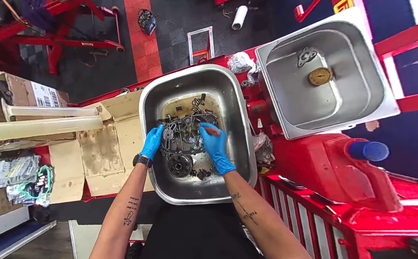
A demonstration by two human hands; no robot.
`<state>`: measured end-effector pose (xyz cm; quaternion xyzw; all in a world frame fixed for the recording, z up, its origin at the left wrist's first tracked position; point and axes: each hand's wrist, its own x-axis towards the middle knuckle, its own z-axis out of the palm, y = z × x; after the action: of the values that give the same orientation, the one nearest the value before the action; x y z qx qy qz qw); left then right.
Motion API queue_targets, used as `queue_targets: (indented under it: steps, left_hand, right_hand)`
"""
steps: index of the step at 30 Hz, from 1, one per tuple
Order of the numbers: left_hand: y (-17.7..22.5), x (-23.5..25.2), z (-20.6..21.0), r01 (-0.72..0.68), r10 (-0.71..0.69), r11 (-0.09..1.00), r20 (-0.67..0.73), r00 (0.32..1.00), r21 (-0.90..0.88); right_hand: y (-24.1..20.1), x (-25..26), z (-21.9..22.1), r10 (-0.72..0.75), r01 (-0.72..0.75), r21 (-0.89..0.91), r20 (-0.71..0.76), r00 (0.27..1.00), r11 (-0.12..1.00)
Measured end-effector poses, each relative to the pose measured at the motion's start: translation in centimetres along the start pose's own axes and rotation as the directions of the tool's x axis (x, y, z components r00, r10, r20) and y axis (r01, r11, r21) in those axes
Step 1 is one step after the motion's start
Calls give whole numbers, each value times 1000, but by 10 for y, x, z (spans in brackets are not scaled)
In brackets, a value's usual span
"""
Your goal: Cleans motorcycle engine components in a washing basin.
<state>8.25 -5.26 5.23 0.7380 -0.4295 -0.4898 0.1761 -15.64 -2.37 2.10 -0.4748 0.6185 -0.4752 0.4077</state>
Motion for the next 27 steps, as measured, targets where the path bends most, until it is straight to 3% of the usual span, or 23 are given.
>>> queue_targets:
  steps: [2,4,6,11,16,19,22,24,27]
  left_hand:
    - [0,1,1,4,-4,1000,0,1000,9]
    - [2,2,0,6,-6,1000,0,1000,25]
    - [2,2,-1,3,-3,999,-3,1000,37]
    - [2,1,1,5,-5,999,-16,1000,32]
    - [-2,3,-1,7,-7,999,-3,1000,48]
    - [-1,4,-1,16,-16,998,-5,1000,62]
    - [-3,5,1,10,-10,999,-4,1000,53]
    - [-1,3,0,11,-11,999,0,1000,44]
    - [-1,3,-2,13,-15,998,25,1000,66]
  right_hand:
    - [-9,10,18,89,-85,79,-48,995,993]
    - [-10,6,32,108,-108,29,11,994,994]
    - [-8,1,27,174,-173,-16,98,980,985]
    - [-12,17,31,344,-348,87,64,937,933]
    - [-2,-10,-15,261,-200,-238,262,929,950]
    - [4,-5,-30,204,-97,-379,254,945,920]
    - [-3,-7,-6,85,-19,-315,199,976,949]
    - [0,-27,2,55,9,-244,253,966,970]
    - [9,-45,-20,77,-13,-190,337,938,982]
